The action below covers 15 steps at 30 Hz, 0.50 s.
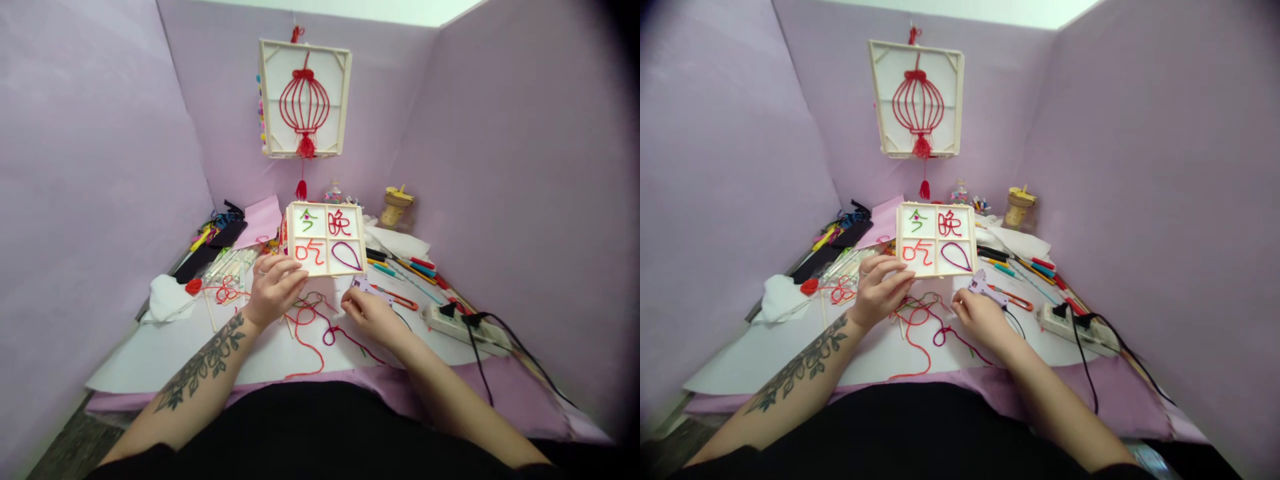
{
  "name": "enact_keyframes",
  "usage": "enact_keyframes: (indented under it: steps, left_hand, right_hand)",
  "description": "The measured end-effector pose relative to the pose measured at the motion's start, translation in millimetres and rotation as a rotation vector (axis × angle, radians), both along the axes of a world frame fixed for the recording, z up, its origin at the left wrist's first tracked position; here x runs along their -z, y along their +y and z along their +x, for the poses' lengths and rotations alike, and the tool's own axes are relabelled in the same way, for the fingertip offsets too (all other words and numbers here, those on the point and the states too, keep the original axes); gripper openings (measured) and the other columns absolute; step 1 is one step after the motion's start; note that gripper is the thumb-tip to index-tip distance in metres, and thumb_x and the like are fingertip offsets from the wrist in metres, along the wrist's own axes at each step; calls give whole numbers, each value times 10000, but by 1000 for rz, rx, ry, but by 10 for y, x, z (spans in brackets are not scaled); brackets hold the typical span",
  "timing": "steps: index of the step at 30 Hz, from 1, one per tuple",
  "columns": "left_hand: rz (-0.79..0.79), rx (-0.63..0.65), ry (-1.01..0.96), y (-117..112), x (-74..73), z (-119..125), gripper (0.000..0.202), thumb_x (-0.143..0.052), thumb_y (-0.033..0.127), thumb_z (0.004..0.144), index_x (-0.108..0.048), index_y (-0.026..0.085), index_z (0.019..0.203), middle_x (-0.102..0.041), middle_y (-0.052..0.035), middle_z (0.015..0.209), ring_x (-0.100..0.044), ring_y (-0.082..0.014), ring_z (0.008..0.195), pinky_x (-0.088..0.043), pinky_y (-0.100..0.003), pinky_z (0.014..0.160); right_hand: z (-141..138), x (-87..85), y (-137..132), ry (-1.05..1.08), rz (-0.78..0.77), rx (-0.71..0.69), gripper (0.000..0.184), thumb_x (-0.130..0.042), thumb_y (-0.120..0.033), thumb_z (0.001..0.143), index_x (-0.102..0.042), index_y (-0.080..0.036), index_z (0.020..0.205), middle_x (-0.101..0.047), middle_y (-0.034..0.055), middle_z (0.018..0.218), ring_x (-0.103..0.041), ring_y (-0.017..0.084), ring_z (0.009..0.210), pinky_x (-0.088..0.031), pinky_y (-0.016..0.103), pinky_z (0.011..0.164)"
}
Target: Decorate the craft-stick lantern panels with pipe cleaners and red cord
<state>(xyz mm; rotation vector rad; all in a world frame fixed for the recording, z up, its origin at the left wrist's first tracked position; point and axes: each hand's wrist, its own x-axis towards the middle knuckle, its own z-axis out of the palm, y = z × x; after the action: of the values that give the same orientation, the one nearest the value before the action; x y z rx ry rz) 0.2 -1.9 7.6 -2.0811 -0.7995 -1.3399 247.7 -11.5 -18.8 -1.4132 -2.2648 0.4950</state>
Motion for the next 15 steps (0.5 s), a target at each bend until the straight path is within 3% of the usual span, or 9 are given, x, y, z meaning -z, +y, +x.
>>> enact_keyframes:
  steps: [3,6,10,12,15]
  left_hand:
    - [6,11,-9,10,3,-5,239,-727,168,772,-659,252,986,-692,-29,957,-594,-206,970,-459,-409,885]
    - [-19,15,-18,25,22,-9,240,-722,168,776,-659,259,989,-687,-28,968,-591,-207,982,-461,-410,892]
    - [-30,15,-17,47,46,-10,259,-727,170,768,-661,276,995,-685,-22,970,-592,-209,981,-461,-414,899]
    - [-18,16,-16,57,50,-8,284,-740,163,754,-660,274,1004,-684,-26,968,-591,-215,977,-463,-420,896]
    - [-18,23,-10,63,50,-1,313,-743,153,748,-656,274,1022,-680,-28,971,-594,-215,970,-469,-425,894]
  right_hand:
    - [180,-65,-57,-4,41,0,170,-405,-223,899,-543,-194,806,-640,47,776,-579,177,715,-410,284,656]
    - [564,-150,-206,63,96,43,145,-430,-211,874,-575,-207,887,-668,41,833,-609,176,755,-440,287,695]
    - [1021,-235,-414,-58,66,176,201,-467,-322,889,-598,-221,774,-631,23,655,-572,172,597,-397,281,565]
    - [1107,-234,-448,-89,110,197,214,-469,-296,878,-577,-214,713,-634,42,708,-583,188,670,-419,296,616]
    - [1055,-187,-448,-54,117,118,123,-502,-194,820,-621,-208,794,-643,67,880,-591,217,858,-452,342,776]
